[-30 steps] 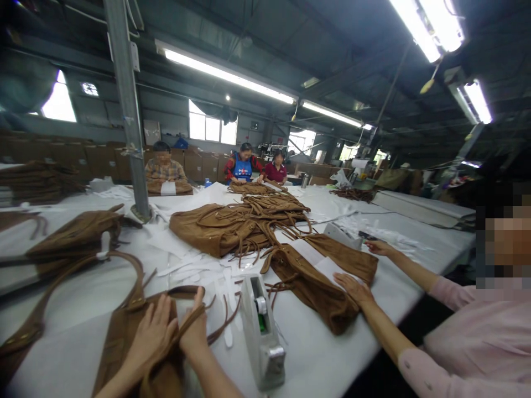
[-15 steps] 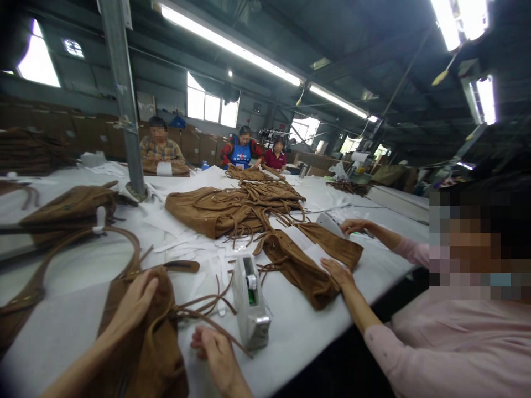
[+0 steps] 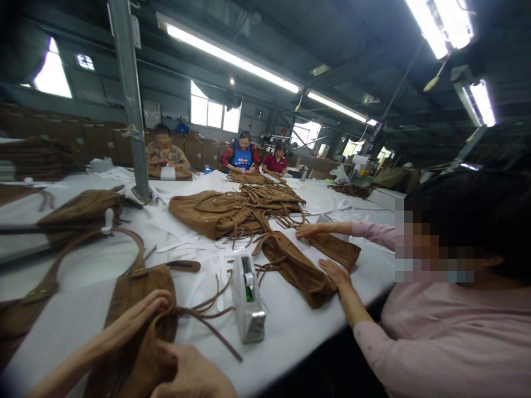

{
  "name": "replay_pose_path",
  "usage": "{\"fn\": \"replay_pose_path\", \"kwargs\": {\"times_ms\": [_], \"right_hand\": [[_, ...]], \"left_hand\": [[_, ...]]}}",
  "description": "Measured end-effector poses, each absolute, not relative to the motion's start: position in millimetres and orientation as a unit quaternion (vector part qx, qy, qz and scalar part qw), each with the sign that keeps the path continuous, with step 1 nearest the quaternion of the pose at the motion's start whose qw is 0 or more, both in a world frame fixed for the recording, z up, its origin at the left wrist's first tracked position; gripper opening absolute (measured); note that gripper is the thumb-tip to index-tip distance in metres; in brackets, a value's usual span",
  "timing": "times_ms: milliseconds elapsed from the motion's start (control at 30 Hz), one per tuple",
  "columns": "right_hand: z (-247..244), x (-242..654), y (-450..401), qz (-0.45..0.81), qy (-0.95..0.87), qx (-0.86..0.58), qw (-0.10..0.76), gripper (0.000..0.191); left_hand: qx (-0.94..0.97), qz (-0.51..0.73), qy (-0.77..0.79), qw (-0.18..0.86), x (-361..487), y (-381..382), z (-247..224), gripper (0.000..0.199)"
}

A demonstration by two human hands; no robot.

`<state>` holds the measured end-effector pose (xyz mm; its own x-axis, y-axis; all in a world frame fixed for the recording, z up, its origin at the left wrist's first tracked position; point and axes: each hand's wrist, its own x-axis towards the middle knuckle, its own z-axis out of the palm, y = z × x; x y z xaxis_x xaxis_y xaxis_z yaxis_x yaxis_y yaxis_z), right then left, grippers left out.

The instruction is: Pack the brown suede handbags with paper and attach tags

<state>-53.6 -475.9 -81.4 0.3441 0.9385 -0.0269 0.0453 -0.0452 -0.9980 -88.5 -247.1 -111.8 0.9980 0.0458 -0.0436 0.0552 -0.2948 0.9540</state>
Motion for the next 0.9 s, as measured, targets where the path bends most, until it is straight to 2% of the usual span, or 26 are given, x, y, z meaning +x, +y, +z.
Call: {"fn": "replay_pose_path", "kwargs": {"times_ms": [100, 167, 300, 400, 433, 533, 633, 700, 800, 900], "right_hand": [[-77.1, -61.2, -471.6, 0.440, -0.409, -0.615, 0.511, 0.080], [-78.3, -64.6, -469.5, 0.374, -0.379, -0.660, 0.531, 0.076], [-89.8, -77.1, -466.4, 0.223, -0.290, -0.745, 0.557, 0.061], [-92.1, -86.9, -462.2, 0.259, -0.290, -0.726, 0.568, 0.031], [-90.8, -88.3, -460.3, 0.285, -0.298, -0.704, 0.578, 0.026], [-85.7, -86.0, -455.7, 0.359, -0.329, -0.630, 0.605, 0.027], [-85.2, -81.6, -455.7, 0.371, -0.343, -0.624, 0.596, 0.024], [-88.3, -81.5, -457.8, 0.344, -0.345, -0.650, 0.583, 0.025], [-95.5, -85.6, -461.3, 0.268, -0.303, -0.708, 0.579, 0.032], [-102.4, -90.8, -462.6, 0.210, -0.218, -0.773, 0.557, 0.020]], "left_hand": [[0.764, 0.006, 0.096, 0.638, -89.6, -247.5, -123.8, 0.045], [0.769, 0.058, 0.131, 0.623, -90.1, -247.6, -131.4, 0.046], [0.817, 0.168, 0.167, 0.526, -93.0, -251.7, -139.4, 0.046], [0.837, 0.110, 0.147, 0.515, -98.3, -257.5, -138.5, 0.052], [0.840, 0.071, 0.134, 0.522, -99.9, -258.8, -137.4, 0.056], [0.856, -0.036, 0.089, 0.507, -102.3, -258.7, -135.8, 0.062], [0.913, -0.088, 0.018, 0.398, -100.7, -256.9, -140.5, 0.058], [0.937, -0.094, -0.011, 0.336, -98.5, -257.1, -146.6, 0.055], [0.945, -0.082, -0.013, 0.315, -95.1, -258.6, -156.6, 0.050], [0.950, -0.066, -0.007, 0.304, -92.1, -258.9, -164.8, 0.048]]}}
